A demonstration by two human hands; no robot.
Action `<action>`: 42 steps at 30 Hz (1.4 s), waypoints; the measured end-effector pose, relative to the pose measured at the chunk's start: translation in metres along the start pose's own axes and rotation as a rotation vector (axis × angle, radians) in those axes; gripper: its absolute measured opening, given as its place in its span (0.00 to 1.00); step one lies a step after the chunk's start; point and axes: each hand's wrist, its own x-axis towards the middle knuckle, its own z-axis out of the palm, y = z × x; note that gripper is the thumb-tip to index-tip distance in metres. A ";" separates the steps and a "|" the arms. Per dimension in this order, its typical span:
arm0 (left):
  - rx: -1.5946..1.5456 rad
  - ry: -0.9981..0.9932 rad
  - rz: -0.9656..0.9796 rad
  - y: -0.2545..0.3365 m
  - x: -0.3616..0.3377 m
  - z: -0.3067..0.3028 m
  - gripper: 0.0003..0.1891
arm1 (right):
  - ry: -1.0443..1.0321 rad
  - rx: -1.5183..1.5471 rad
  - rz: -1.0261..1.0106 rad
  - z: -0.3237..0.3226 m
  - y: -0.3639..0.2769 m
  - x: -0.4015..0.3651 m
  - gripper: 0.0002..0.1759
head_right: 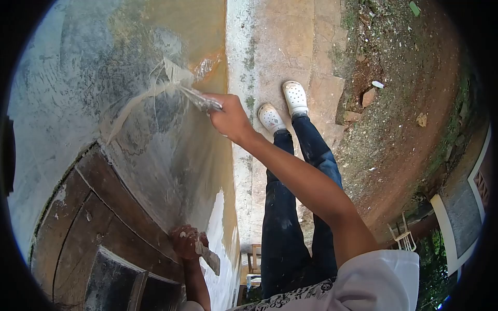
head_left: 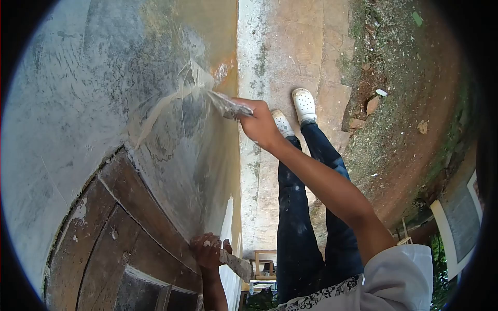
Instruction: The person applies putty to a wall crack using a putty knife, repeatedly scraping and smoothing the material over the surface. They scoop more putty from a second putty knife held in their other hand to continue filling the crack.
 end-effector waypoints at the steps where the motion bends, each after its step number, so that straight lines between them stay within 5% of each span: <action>1: 0.003 -0.004 0.004 0.000 0.001 -0.001 0.07 | 0.090 0.144 0.040 -0.006 -0.002 0.016 0.29; 3: 0.009 -0.030 0.005 0.001 0.005 -0.002 0.08 | 0.136 0.036 0.069 0.004 -0.019 0.031 0.29; 5: -0.005 -0.021 0.011 -0.001 0.004 0.000 0.08 | 0.236 -0.219 -0.155 0.049 -0.027 0.011 0.29; 6: -0.012 -0.006 0.002 0.000 0.001 0.000 0.07 | 0.174 -0.232 0.033 0.058 -0.040 -0.003 0.30; 10: -0.015 0.006 0.007 -0.001 0.003 0.002 0.08 | 0.088 -0.225 -0.107 0.041 -0.016 -0.043 0.30; 12: -0.023 0.006 0.007 -0.001 0.001 0.002 0.08 | -0.284 -0.286 0.119 0.011 -0.006 -0.058 0.27; 13: -0.020 0.006 0.002 0.000 0.000 0.001 0.08 | -0.292 -0.263 0.208 -0.002 0.007 -0.051 0.25; 16: 0.003 -0.001 0.012 -0.001 0.003 -0.001 0.09 | -0.127 0.456 0.573 -0.041 -0.002 -0.018 0.20; 20: -0.025 -0.027 -0.032 0.004 0.011 -0.003 0.08 | 0.021 0.580 0.643 -0.055 -0.020 -0.007 0.16; 22: -0.035 -0.043 -0.078 0.013 0.020 -0.004 0.08 | -0.015 0.575 0.621 -0.057 -0.036 -0.018 0.18; 24: -0.775 -0.111 -0.846 0.032 0.038 0.000 0.07 | -0.083 0.540 0.576 -0.063 -0.061 -0.030 0.19; 25: -0.657 -0.167 -0.630 0.035 0.057 0.003 0.07 | -0.089 0.539 0.580 -0.063 -0.076 -0.038 0.19; 28: -0.798 -0.190 -0.761 0.051 0.071 0.022 0.09 | 0.096 0.559 0.539 -0.072 -0.109 -0.056 0.20; 30: -0.819 -0.495 -0.867 0.059 0.104 0.021 0.11 | 0.109 0.529 0.503 -0.081 -0.120 -0.067 0.21; 35: -1.154 -0.575 -1.061 0.075 0.151 0.018 0.15 | 0.046 0.232 0.312 -0.109 -0.122 -0.087 0.24; 42: -1.057 -0.496 -0.807 0.083 0.178 0.021 0.18 | 0.059 0.176 0.333 -0.120 -0.126 -0.098 0.23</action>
